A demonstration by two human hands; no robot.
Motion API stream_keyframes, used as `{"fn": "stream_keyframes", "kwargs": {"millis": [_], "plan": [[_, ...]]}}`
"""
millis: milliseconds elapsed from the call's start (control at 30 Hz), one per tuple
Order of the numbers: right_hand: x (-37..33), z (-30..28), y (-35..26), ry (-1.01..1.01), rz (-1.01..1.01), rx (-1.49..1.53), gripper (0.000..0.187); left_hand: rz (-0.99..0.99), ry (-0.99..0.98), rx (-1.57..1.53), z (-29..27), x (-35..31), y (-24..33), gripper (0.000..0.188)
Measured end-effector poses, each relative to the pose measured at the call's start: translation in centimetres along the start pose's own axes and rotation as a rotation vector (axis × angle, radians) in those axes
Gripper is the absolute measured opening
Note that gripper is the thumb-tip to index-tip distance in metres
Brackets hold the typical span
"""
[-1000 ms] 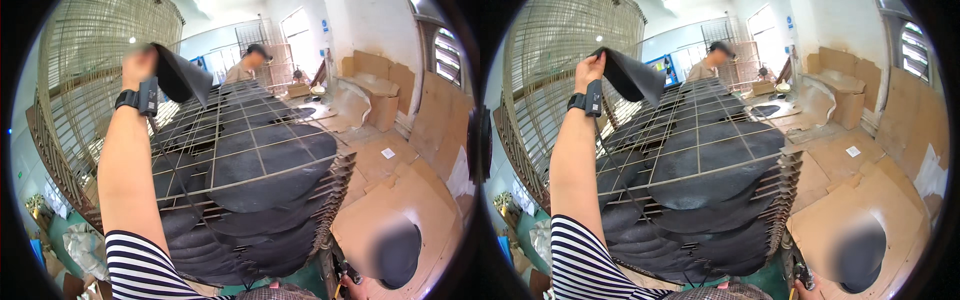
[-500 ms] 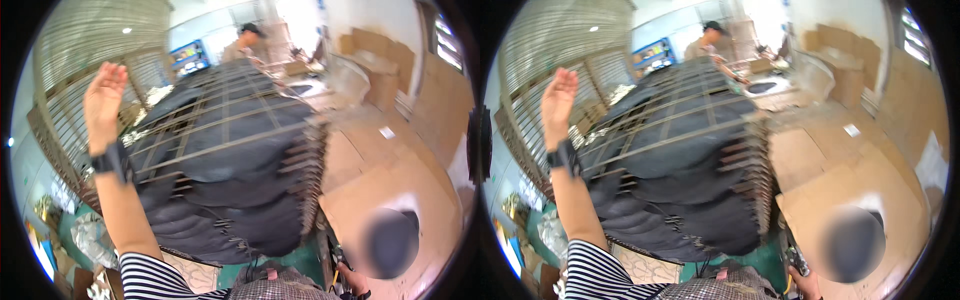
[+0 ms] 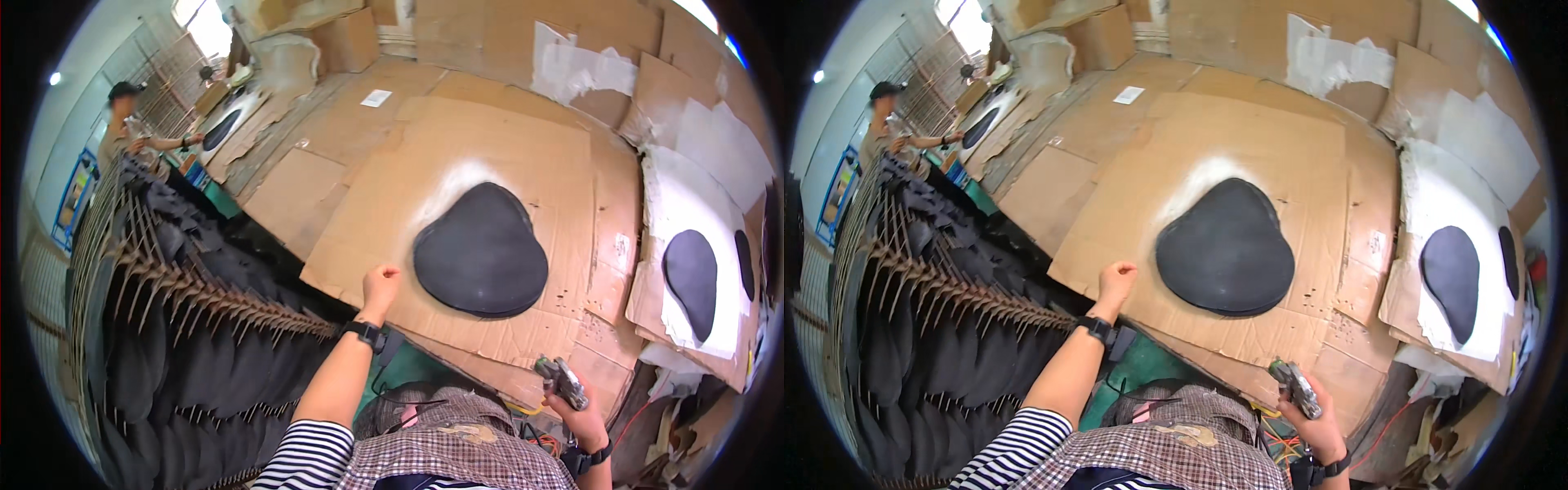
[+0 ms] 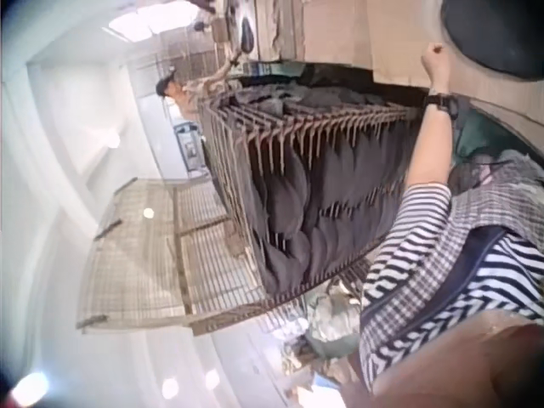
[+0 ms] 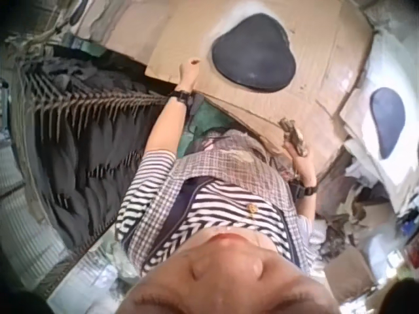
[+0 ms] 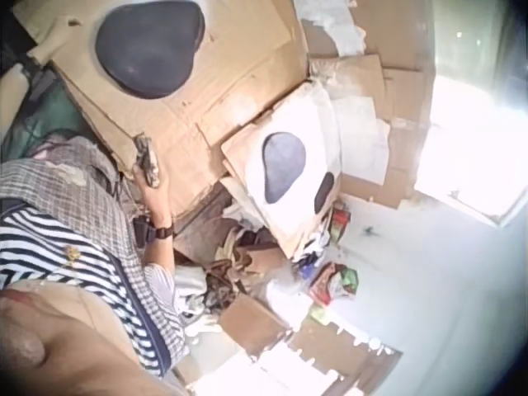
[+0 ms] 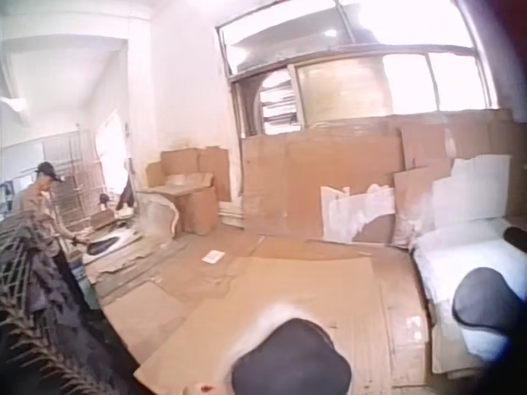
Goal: The person repeatedly picks up black, curved rubber or plastic parts from a cardboard surface and places them onto a metal drying rack. The person handles the parts one at a time, moving them from a pile on the table to the rack in a repetitive cycle.
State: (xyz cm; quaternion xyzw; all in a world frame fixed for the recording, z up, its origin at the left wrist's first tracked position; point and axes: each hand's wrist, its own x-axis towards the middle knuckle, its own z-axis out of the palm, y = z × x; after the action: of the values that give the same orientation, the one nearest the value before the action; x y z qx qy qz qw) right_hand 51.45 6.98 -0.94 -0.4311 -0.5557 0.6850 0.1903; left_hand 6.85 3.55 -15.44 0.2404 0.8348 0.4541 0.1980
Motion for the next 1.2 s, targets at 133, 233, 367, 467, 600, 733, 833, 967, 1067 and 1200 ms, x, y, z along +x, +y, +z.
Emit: {"fn": "stream_keyframes", "kwargs": {"millis": [133,233,367,467,600,733,833,967,1067,1200], "plan": [[-1.5,-1.4,0.8,0.15,-0.016,0.06,0.052,0.034,0.044,0.321,6.6,1.3,-0.7,0.014],[-1.6,-1.8,2.7,0.181,-0.015,0.024,0.056,0.07,0.119,0.489,8.6,1.8,-2.4,0.013],[-0.6,-1.4,2.5,0.187,0.025,0.062,0.056,-0.033,0.056,0.427,9.4,2.5,-1.0,0.006],[-0.2,-2.4,1.3,0.177,0.056,0.048,0.055,-0.234,-0.222,-0.198,9.4,2.7,3.2,0.006],[2.1,-1.2,2.0,0.107,0.051,0.084,0.053,-0.377,-0.539,-1.046,7.1,5.6,11.5,0.009],[3.2,-0.8,2.4,0.066,0.028,0.094,0.051,-0.239,-0.674,-1.313,6.0,7.1,19.9,0.013],[3.8,-0.8,2.4,0.005,0.013,0.05,0.049,-0.113,-0.736,-1.375,2.9,6.3,26.2,0.011],[4.6,0.1,2.3,-0.085,-0.032,0.04,0.046,0.052,-0.611,-1.435,-3.2,3.5,31.7,0.009],[5.2,1.3,2.4,-0.162,-0.067,-0.02,0.044,0.13,-0.511,-1.438,-8.9,2.2,32.7,0.007],[5.0,2.3,2.5,-0.246,-0.099,-0.04,0.041,0.117,-0.358,-1.538,-17.5,1.2,32.3,0.012]]}}
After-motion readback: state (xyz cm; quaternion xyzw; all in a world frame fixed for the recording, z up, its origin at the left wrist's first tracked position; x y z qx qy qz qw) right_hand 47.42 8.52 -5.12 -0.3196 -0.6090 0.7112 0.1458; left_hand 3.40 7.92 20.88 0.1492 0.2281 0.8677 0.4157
